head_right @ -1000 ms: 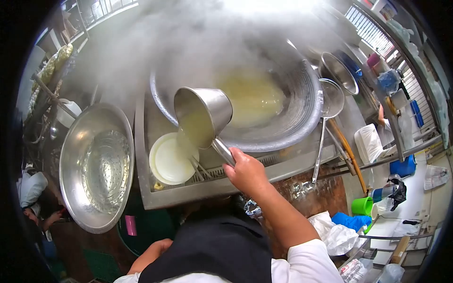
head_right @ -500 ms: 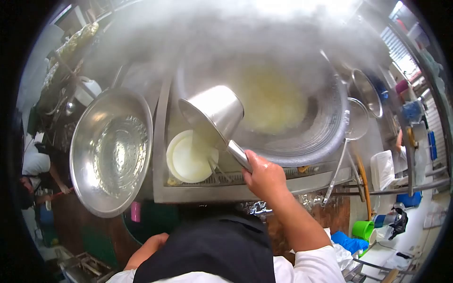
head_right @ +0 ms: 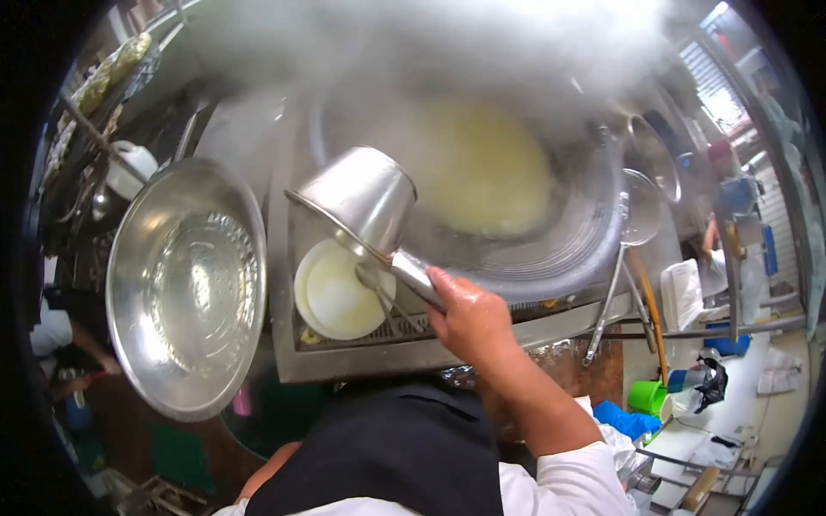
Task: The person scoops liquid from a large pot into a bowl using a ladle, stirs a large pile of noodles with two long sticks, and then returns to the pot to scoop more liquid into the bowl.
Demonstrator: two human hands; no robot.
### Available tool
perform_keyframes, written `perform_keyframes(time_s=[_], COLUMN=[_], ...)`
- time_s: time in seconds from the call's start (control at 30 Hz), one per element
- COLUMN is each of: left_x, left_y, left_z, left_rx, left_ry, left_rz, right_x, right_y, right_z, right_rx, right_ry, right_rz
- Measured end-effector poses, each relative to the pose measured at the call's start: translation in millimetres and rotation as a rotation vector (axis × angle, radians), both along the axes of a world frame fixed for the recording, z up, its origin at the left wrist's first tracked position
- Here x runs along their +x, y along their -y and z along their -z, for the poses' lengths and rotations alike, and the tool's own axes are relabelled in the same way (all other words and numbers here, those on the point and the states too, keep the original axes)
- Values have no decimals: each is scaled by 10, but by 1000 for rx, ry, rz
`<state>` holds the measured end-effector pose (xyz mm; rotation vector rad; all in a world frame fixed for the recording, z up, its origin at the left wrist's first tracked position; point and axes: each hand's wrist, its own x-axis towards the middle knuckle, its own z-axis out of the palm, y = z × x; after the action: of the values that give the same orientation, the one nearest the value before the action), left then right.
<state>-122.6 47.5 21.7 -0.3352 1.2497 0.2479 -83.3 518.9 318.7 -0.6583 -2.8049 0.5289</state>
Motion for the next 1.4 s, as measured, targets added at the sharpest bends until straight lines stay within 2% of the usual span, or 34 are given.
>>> perform_keyframes(time_s=[0.33, 0.4, 0.5, 0.57, 0.6, 0.67, 0.73, 0.8, 0.87, 0.9, 0.97, 1.0, 1.03, 1.07, 1.1, 1.2, 1.3, 1.4], left_x=[-473, -556, -628, -664, -678, -708, -545, -428, -335, -311, -251, -215, -190, -143, -84, 54, 279, 398], left_y=[128, 87, 63, 68, 84, 100, -104, -401, -568, -669, -788, -743, -640, -546, -477, -739, -913, -1091], left_z=[248, 343, 564, 782, 895, 1121, 622, -138, -604, -665, -735, -690, -615, -530, -478, -704, -711, -704], left_rx=[-16, -12, 2, 23, 40, 57, 108, 204, 250, 228, -216, -232, -224, -215, -186, -177, -162, -130], left_ry=[135, 192, 332, 493, 626, 981, 340, 3, -185, -190, -234, -229, -207, -185, -137, -173, -197, -231], left_rz=[12, 0, -62, -138, -206, -333, -82, 83, 134, 123, -45, -46, -182, -325, -333, -353, -389, -353], right_x=[-171, -170, -215, -221, -189, -114, -16, 22, 77, 115, 209, 255, 312, 344, 352, 259, 180, -66], right_y=[155, 105, -91, -388, -589, -1039, -1425, -1816, -2340, -2642, -3256, -3499, -3607, -3702, -3770, -3781, -3838, -3605], right_z=[36, 93, 218, 396, 388, 291, 453, 698, 899, 947, 1082, 1152, 1224, 1296, 1378, 1497, 1967, 1913], right_rx=[-160, -164, -304, -906, -1144, -1436, -1486, -1148, -902, -780, -506, -341, -345, -128, 88, 0, -71, -297], right_ry=[0, -26, -51, -114, -53, -40, -108, -153, -52, 19, 255, 417, 429, 450, 467, 530, 568, 615], right_rz=[81, 110, 200, 364, 465, 597, 686, 660, 775, 801, 829, 821, 811, 829, 838, 858, 706, 551])
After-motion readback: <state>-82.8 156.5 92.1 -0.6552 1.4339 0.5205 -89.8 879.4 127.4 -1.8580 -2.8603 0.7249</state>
